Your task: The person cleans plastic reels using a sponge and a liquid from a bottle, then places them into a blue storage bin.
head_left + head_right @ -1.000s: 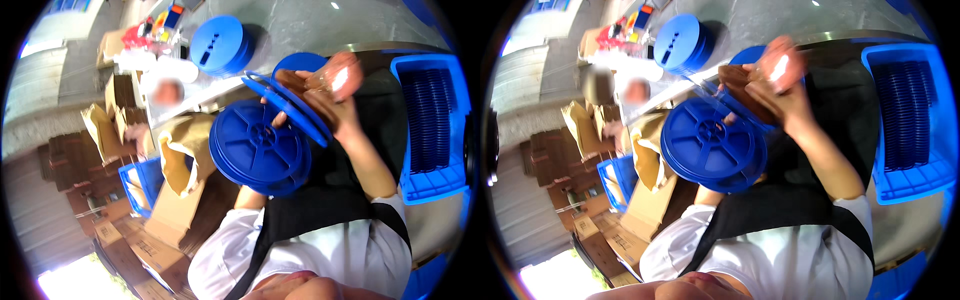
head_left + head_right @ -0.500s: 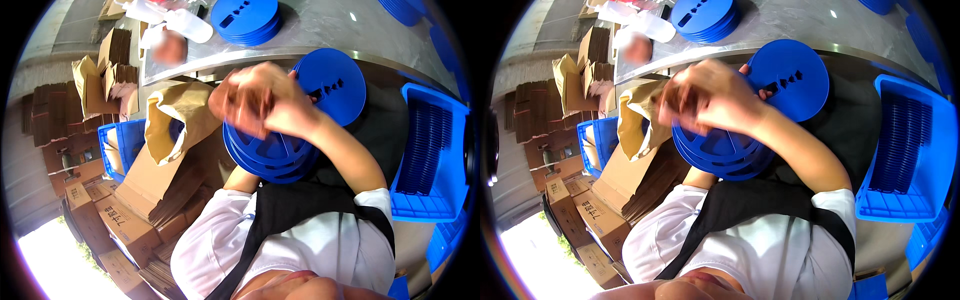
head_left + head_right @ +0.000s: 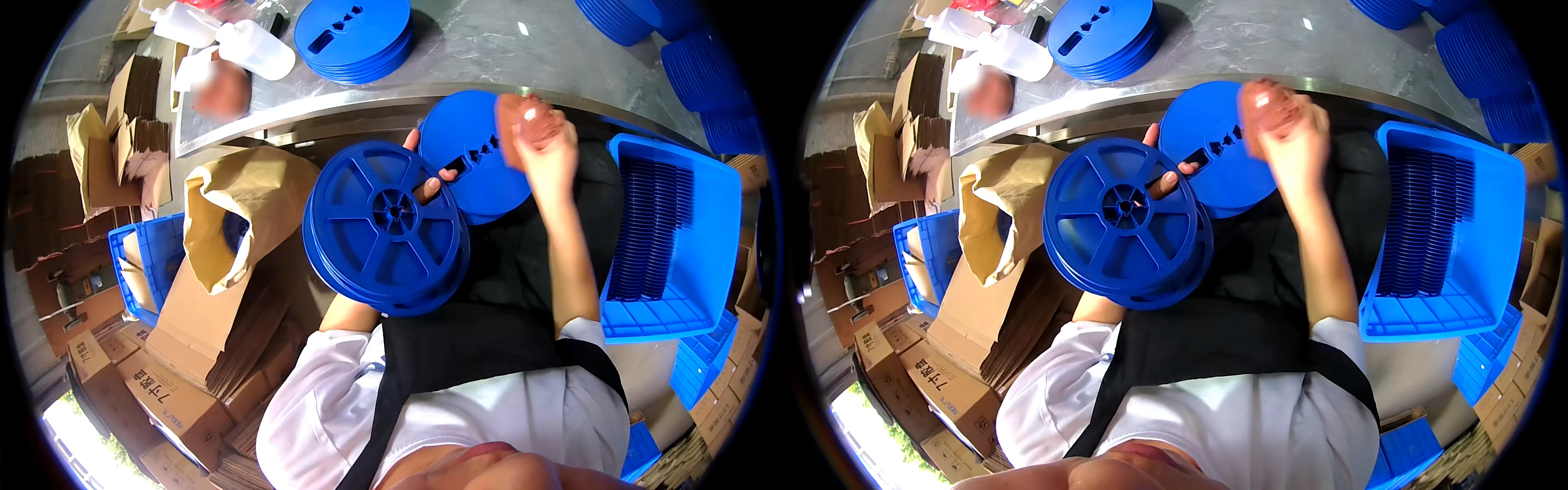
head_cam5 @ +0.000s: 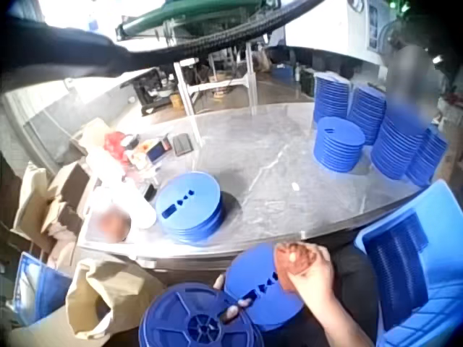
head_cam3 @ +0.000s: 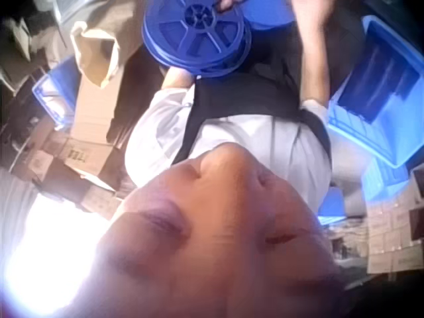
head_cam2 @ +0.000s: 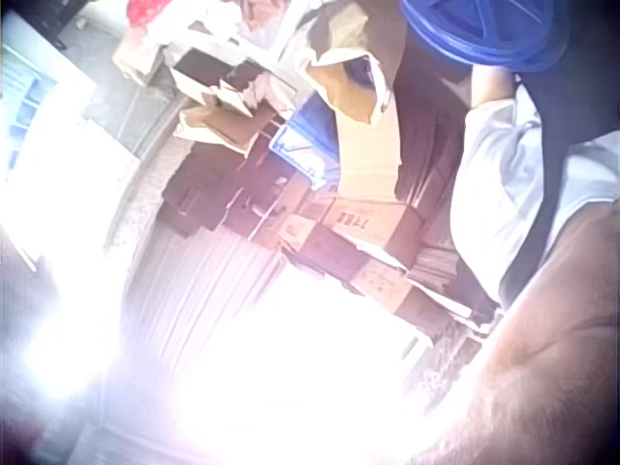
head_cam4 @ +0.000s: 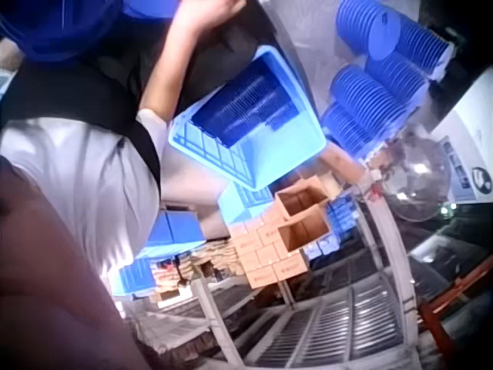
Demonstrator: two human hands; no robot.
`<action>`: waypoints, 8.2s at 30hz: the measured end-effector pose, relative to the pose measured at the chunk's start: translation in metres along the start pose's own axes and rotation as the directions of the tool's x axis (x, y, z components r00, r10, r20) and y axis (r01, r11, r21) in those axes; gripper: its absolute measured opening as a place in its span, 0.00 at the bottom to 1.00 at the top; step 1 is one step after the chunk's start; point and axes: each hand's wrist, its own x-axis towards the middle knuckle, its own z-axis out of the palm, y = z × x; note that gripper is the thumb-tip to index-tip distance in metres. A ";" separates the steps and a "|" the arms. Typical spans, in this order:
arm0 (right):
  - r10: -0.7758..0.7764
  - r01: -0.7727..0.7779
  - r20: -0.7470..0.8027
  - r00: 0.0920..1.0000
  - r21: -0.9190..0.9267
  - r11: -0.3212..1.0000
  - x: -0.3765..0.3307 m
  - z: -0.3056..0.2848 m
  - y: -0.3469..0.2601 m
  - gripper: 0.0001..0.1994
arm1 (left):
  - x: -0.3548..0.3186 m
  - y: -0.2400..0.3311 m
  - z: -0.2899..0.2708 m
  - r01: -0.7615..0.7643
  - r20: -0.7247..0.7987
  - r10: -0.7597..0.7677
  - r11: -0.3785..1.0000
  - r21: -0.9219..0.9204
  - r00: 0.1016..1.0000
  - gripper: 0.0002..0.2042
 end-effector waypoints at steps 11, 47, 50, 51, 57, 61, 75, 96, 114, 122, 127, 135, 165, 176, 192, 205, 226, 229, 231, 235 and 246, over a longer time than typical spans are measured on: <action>-0.358 0.361 -0.042 0.933 0.100 0.927 -0.012 -0.016 0.012 0.18 | -0.011 0.016 -0.003 0.168 -0.117 -0.155 0.979 0.117 0.981 0.31; 0.198 -0.506 0.507 0.839 0.860 -0.058 -0.013 -0.041 -0.047 0.18 | -0.014 0.028 0.008 0.200 -0.132 -0.189 0.977 0.078 0.973 0.30; 0.057 -0.337 0.383 0.922 0.723 0.603 -0.036 -0.020 -0.073 0.21 | -0.015 0.024 0.011 0.204 -0.126 -0.195 0.977 0.061 0.973 0.29; -0.125 -0.056 0.317 0.940 0.504 0.862 -0.047 -0.004 -0.071 0.23 | -0.013 0.023 0.011 0.192 -0.121 -0.185 0.980 0.055 0.975 0.29; -0.522 0.170 0.227 0.822 0.777 0.606 -0.085 -0.036 -0.095 0.15 | -0.006 0.012 0.008 0.163 -0.094 -0.157 0.985 0.059 0.983 0.29; -0.734 0.481 -0.086 0.674 0.806 0.346 -0.039 0.013 -0.144 0.18 | -0.010 0.024 0.009 0.168 -0.128 -0.158 0.983 0.073 0.979 0.29; -0.242 0.242 -0.033 0.970 -0.025 0.970 -0.003 -0.031 0.003 0.21 | -0.022 0.028 0.008 0.239 -0.178 -0.237 0.971 -0.011 0.955 0.29; -0.408 0.397 0.108 0.907 0.109 0.911 0.024 0.032 -0.048 0.18 | -0.058 0.044 0.016 0.370 -0.296 -0.378 0.925 -0.084 0.877 0.28; -0.092 0.004 0.133 0.987 0.553 0.833 0.021 -0.002 0.023 0.17 | -0.054 0.047 0.012 0.359 -0.301 -0.373 0.928 -0.104 0.878 0.27; 0.321 -0.553 0.456 0.830 0.748 0.368 0.028 -0.029 -0.009 0.17 | -0.029 0.038 0.013 0.313 -0.257 -0.318 0.948 -0.060 0.913 0.27; 0.202 -0.432 0.398 0.895 0.887 0.165 -0.024 -0.014 -0.058 0.21 | -0.020 0.030 0.014 0.283 -0.235 -0.286 0.958 -0.048 0.929 0.27; -0.300 0.012 0.334 0.894 0.651 0.759 -0.092 -0.030 -0.058 0.22 | -0.016 0.018 0.013 0.263 -0.206 -0.271 0.962 -0.068 0.940 0.27; -0.499 0.442 0.339 0.797 0.235 0.866 -0.096 -0.028 -0.040 0.18 | -0.073 0.049 0.023 0.390 -0.338 -0.418 0.909 -0.150 0.843 0.26; -0.355 0.351 0.141 0.924 0.056 0.935 -0.008 0.023 -0.034 0.23 | -0.070 0.048 0.026 0.411 -0.322 -0.443 0.897 -0.164 0.837 0.26; -0.434 0.393 0.127 0.892 0.256 0.883 -0.047 -0.032 0.013 0.15 | -0.043 0.047 0.032 0.404 -0.360 -0.465 0.885 -0.233 0.809 0.18; 0.068 -0.688 0.702 0.709 0.709 -0.155 -0.039 0.003 -0.044 0.21 | -0.031 0.034 0.026 0.366 -0.311 -0.392 0.920 -0.142 0.866 0.17; -0.188 -0.549 0.737 0.650 0.626 0.555 -0.062 -0.042 -0.019 0.20 | -0.020 0.046 0.014 0.300 -0.309 -0.292 0.954 -0.023 0.905 0.16; -0.213 -0.678 0.669 0.712 0.734 0.040 -0.057 -0.055 0.016 0.16 | -0.003 0.071 0.013 0.268 -0.312 -0.242 0.963 0.042 0.919 0.16; -0.054 -0.585 0.583 0.811 0.806 -0.088 -0.055 -0.060 0.044 0.14 | 0.027 0.094 0.017 0.243 -0.299 -0.197 0.962 0.126 0.934 0.16; 0.046 -0.448 0.456 0.889 0.886 -0.122 -0.054 -0.061 0.078 0.17 | 0.115 0.141 0.013 0.208 -0.261 -0.129 0.929 0.306 0.957 0.16; 0.057 -0.426 0.442 0.895 0.886 -0.185 -0.056 -0.045 0.093 0.20 | 0.249 0.252 -0.014 0.601 -0.617 -0.067 -0.168 0.782 0.784 0.13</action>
